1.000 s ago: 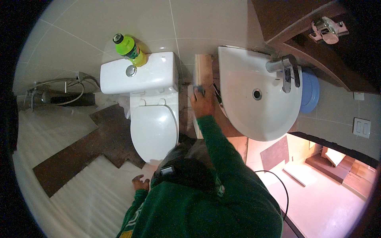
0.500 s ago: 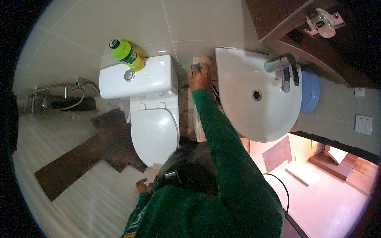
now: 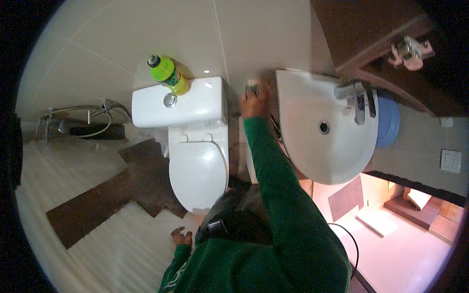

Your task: The person sands the edges and surfaces of a wooden board placed between the toilet and sink using a sanding block. The person repeatedly rubs the sanding block along the board's edges and top surface.

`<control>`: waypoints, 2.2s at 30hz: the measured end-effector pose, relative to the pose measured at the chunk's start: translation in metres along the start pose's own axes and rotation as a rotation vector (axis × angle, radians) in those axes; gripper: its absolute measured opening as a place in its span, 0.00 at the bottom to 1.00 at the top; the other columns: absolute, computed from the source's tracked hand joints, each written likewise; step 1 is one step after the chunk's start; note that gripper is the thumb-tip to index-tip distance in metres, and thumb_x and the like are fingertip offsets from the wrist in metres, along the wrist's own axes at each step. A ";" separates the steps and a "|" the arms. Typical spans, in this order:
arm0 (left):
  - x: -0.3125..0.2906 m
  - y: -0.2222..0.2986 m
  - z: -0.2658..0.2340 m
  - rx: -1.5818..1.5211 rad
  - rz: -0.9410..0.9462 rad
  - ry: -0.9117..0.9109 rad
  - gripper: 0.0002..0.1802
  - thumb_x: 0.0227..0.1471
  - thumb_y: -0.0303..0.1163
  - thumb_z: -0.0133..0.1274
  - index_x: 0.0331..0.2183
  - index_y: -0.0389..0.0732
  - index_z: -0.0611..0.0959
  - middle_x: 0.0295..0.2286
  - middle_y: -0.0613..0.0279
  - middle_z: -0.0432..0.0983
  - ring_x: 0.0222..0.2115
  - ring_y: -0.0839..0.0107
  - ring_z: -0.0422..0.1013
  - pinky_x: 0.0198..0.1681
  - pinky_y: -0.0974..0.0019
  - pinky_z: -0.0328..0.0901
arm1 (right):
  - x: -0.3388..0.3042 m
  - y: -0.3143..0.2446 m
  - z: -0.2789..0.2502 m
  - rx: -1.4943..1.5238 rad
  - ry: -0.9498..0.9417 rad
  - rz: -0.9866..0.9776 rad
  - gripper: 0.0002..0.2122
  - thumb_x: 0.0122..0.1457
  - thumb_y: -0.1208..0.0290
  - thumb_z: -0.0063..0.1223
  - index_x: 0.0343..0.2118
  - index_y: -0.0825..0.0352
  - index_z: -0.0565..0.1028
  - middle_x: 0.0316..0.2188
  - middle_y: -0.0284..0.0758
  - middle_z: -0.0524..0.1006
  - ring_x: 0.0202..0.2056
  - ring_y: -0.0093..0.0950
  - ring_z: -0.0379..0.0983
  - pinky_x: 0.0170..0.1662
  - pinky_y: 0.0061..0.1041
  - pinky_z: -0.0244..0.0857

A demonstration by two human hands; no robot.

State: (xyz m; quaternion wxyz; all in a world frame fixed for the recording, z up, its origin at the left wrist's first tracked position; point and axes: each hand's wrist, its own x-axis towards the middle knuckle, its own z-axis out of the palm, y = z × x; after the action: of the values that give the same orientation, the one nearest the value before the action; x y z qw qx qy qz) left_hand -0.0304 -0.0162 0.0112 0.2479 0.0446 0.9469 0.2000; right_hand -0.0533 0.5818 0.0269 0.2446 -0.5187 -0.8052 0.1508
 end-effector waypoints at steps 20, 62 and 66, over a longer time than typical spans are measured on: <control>0.046 0.166 0.009 -0.230 0.420 0.042 0.15 0.54 0.34 0.53 0.41 0.34 0.79 0.38 0.46 0.73 0.37 0.56 0.72 0.41 0.59 0.68 | -0.111 0.017 -0.108 0.367 -0.209 0.202 0.13 0.52 0.66 0.56 0.39 0.66 0.79 0.44 0.45 0.76 0.47 0.41 0.72 0.51 0.36 0.65; 0.136 0.545 0.178 -0.312 0.680 0.235 0.28 0.49 0.42 0.53 0.51 0.39 0.76 0.51 0.46 0.64 0.53 0.50 0.63 0.55 0.54 0.61 | -0.131 0.203 -0.362 0.130 -0.279 0.039 0.12 0.57 0.77 0.51 0.44 0.68 0.76 0.37 0.40 0.78 0.33 0.28 0.75 0.35 0.26 0.70; 0.130 0.551 0.175 -0.235 0.752 0.320 0.28 0.50 0.43 0.52 0.50 0.38 0.76 0.54 0.47 0.64 0.53 0.49 0.64 0.56 0.54 0.61 | -0.131 0.221 -0.367 0.129 -0.300 0.089 0.16 0.58 0.74 0.49 0.50 0.69 0.73 0.40 0.39 0.78 0.33 0.25 0.76 0.37 0.24 0.70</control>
State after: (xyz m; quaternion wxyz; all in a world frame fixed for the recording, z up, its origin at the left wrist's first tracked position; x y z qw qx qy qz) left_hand -0.0663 0.5751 0.0336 0.0109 0.3266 0.8621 0.3874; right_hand 0.3615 0.5509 0.1929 0.1475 -0.5087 -0.7976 0.2886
